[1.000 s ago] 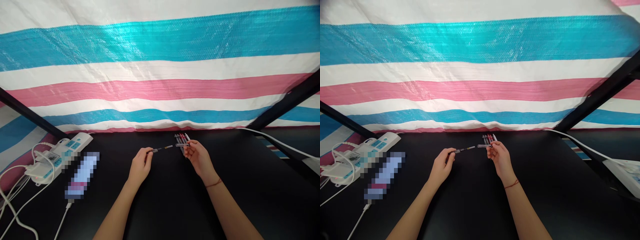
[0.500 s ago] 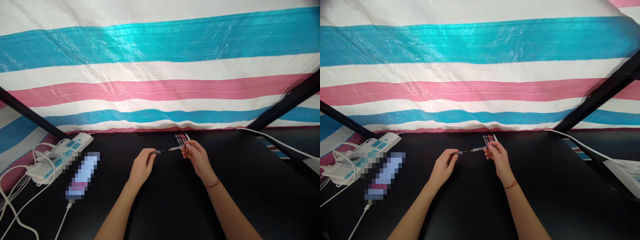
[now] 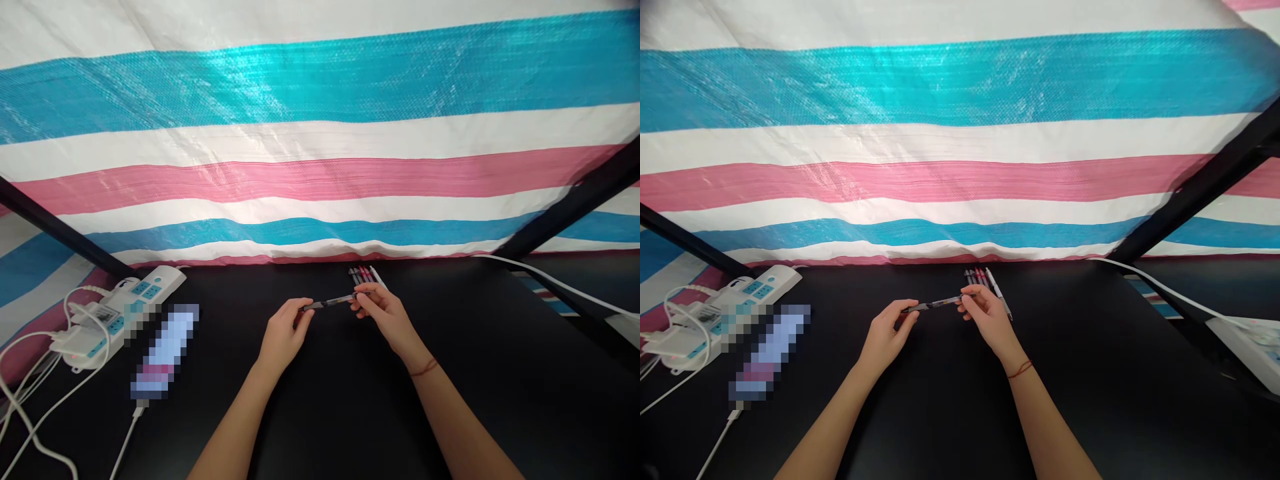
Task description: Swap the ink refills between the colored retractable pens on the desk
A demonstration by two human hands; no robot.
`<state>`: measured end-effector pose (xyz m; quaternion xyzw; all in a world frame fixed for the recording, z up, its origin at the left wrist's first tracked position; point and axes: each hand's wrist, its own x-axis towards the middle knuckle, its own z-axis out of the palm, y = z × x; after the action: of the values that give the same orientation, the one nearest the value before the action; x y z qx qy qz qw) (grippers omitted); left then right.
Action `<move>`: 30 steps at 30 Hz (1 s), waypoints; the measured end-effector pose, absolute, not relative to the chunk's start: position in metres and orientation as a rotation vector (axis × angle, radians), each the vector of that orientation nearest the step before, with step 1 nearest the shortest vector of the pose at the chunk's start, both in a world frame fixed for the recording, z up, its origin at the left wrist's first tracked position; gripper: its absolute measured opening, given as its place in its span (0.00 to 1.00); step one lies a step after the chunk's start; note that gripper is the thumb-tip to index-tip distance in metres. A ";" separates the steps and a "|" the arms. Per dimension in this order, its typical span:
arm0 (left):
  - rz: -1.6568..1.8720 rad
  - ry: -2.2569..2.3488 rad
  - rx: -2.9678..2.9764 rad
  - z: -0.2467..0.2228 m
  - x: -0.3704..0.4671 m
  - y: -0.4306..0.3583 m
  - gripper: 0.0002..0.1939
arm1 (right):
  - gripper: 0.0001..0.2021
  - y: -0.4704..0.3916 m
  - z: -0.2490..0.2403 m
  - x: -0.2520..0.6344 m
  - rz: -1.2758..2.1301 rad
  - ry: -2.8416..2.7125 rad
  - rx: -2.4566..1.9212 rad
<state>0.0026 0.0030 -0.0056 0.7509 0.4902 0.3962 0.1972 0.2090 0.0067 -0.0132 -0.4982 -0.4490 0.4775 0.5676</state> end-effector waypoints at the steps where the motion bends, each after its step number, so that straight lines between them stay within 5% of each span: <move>1: 1.108 1.378 2.090 -0.005 0.003 0.003 0.10 | 0.17 0.007 -0.012 0.209 1.118 -1.064 -1.180; 8: 1.131 1.354 2.120 -0.004 0.002 0.003 0.10 | 0.22 0.008 -0.010 0.214 1.079 -1.239 -1.275; 18: 1.118 1.388 2.090 -0.004 0.002 0.004 0.10 | 0.15 0.007 -0.008 0.218 1.230 -1.179 -1.129; 30: 1.188 1.385 2.013 -0.006 0.004 0.005 0.08 | 0.17 0.007 -0.009 0.215 1.207 -1.262 -1.152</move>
<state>0.0041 0.0048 -0.0060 0.7241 0.4984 0.4276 0.2107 0.2152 0.0068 -0.0088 -0.4764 -0.5220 0.4993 0.5013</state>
